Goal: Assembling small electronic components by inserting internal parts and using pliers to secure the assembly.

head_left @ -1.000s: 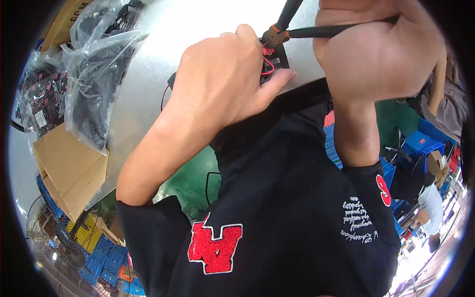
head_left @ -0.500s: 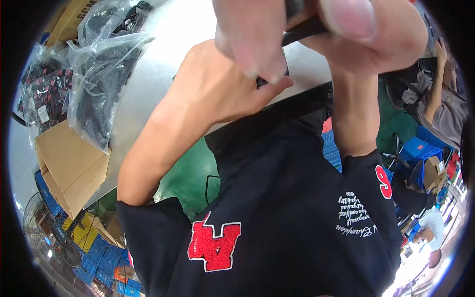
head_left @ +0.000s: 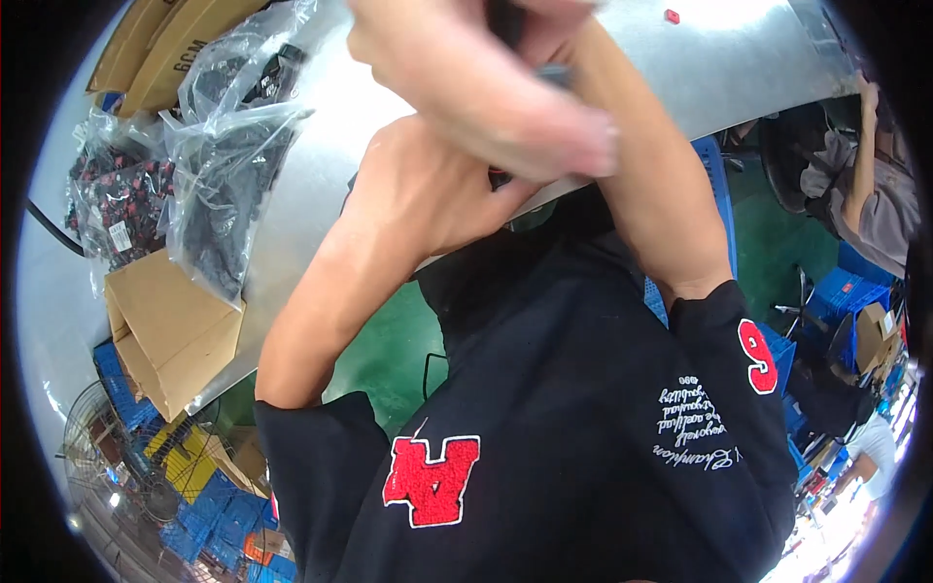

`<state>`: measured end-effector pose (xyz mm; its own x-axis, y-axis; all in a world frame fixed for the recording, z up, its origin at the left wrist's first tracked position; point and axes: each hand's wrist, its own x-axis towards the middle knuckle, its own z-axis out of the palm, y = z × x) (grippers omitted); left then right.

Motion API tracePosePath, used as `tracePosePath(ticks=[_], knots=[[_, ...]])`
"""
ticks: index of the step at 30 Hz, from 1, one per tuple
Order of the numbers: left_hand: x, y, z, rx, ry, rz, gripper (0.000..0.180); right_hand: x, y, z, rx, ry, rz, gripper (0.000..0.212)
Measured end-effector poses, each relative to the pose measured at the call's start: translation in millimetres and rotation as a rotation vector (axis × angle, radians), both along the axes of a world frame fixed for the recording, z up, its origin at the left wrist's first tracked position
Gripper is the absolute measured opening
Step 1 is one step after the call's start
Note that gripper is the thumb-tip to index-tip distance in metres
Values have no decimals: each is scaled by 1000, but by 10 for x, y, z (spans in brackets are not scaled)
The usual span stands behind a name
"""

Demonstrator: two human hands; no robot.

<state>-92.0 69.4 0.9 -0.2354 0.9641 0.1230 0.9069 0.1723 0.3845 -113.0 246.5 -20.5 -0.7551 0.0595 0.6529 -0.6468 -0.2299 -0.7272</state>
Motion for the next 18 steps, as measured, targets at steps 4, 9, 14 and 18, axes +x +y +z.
tracePosePath(ticks=[4,9,14,18], knots=[[75,-27,40,-124,134,106,47,293,-20,628,19,-146,669,59],[185,38,99,-224,212,200,58,920,-66,904,-284,-293,-248,67],[192,35,106,-243,217,227,58,961,-126,624,-375,-317,-313,65],[174,31,66,-188,214,209,57,976,-150,583,-439,-286,-415,63]])
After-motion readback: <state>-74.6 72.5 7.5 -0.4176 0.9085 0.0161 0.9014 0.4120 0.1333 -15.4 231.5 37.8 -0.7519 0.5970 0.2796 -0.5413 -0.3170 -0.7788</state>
